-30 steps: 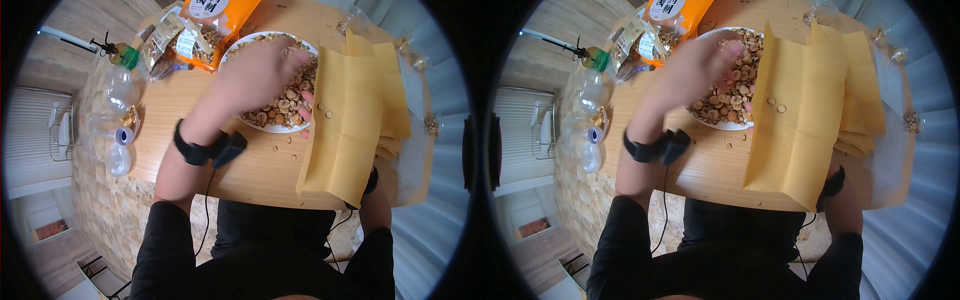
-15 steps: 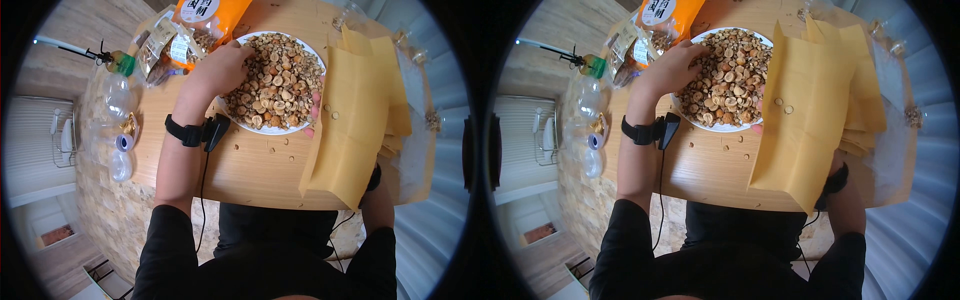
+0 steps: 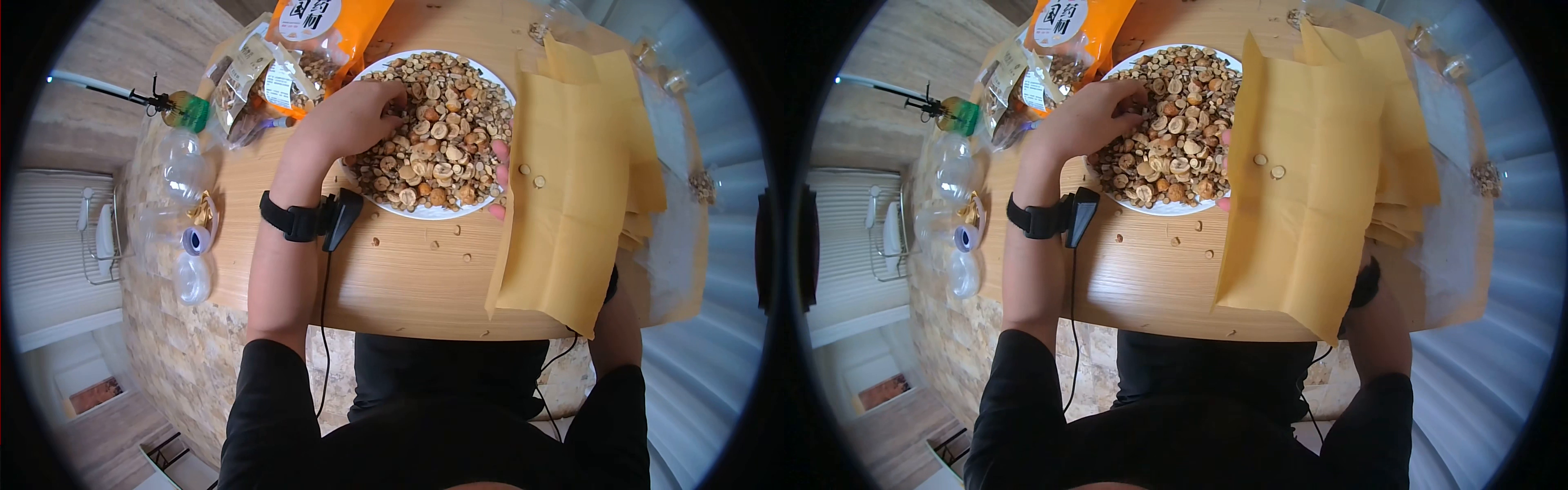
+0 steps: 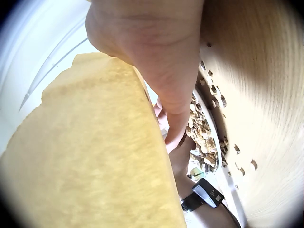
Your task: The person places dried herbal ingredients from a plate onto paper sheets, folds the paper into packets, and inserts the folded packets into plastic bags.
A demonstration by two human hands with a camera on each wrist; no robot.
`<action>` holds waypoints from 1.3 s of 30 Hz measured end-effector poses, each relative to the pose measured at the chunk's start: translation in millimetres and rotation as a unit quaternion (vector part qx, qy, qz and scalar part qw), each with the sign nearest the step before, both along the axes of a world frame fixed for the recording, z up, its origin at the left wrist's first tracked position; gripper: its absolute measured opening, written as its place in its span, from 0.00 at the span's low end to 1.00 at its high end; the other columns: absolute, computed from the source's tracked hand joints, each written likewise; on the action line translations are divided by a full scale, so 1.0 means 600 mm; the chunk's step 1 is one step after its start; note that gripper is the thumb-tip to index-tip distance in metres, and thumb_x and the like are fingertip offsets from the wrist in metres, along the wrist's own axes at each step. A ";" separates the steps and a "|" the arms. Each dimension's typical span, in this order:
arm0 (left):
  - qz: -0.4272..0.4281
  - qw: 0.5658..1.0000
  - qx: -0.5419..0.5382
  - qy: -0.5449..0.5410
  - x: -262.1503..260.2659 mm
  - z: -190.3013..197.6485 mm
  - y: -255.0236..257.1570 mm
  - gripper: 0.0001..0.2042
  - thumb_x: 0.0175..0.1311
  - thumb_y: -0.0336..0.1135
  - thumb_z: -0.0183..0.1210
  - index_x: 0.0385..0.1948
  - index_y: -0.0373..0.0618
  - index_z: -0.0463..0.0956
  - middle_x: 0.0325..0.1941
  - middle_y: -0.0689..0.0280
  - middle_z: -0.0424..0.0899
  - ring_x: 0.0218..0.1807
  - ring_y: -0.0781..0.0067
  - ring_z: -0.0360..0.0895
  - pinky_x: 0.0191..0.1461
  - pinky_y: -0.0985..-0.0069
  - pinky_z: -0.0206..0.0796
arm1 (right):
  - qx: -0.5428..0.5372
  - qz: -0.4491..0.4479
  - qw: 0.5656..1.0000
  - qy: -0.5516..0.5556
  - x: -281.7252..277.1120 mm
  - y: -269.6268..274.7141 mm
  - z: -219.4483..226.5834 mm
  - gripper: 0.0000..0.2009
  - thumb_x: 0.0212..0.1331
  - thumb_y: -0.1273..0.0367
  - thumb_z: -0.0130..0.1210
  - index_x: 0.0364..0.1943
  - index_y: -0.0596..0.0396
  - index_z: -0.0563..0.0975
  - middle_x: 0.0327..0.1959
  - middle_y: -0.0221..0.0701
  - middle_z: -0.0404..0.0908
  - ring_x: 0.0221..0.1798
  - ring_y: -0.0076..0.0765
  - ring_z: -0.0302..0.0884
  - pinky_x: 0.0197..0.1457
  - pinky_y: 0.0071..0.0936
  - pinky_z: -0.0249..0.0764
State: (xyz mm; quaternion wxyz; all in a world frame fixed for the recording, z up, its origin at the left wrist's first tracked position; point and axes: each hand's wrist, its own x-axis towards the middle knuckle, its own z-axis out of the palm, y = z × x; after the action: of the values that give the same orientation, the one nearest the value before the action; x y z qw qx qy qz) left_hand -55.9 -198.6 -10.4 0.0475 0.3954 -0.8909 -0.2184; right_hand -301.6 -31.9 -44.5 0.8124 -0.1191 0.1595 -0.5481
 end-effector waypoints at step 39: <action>-0.206 0.962 -0.102 0.145 -0.093 0.071 0.171 0.08 0.53 0.25 0.60 0.36 0.41 0.79 0.37 0.58 0.81 0.36 0.52 0.78 0.40 0.67 0.71 | -0.180 -0.074 0.971 0.141 0.025 0.025 -0.042 0.19 0.68 0.72 0.43 0.62 0.59 0.63 0.58 0.34 0.71 0.57 0.30 0.72 0.60 0.29 0.72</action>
State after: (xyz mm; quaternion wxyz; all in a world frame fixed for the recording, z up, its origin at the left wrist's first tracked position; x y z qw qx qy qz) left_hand -111.4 -95.8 32.5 0.1706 0.1600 -0.9542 -0.1864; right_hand -286.8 -17.0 -70.0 0.7043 -0.3274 0.1794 -0.6037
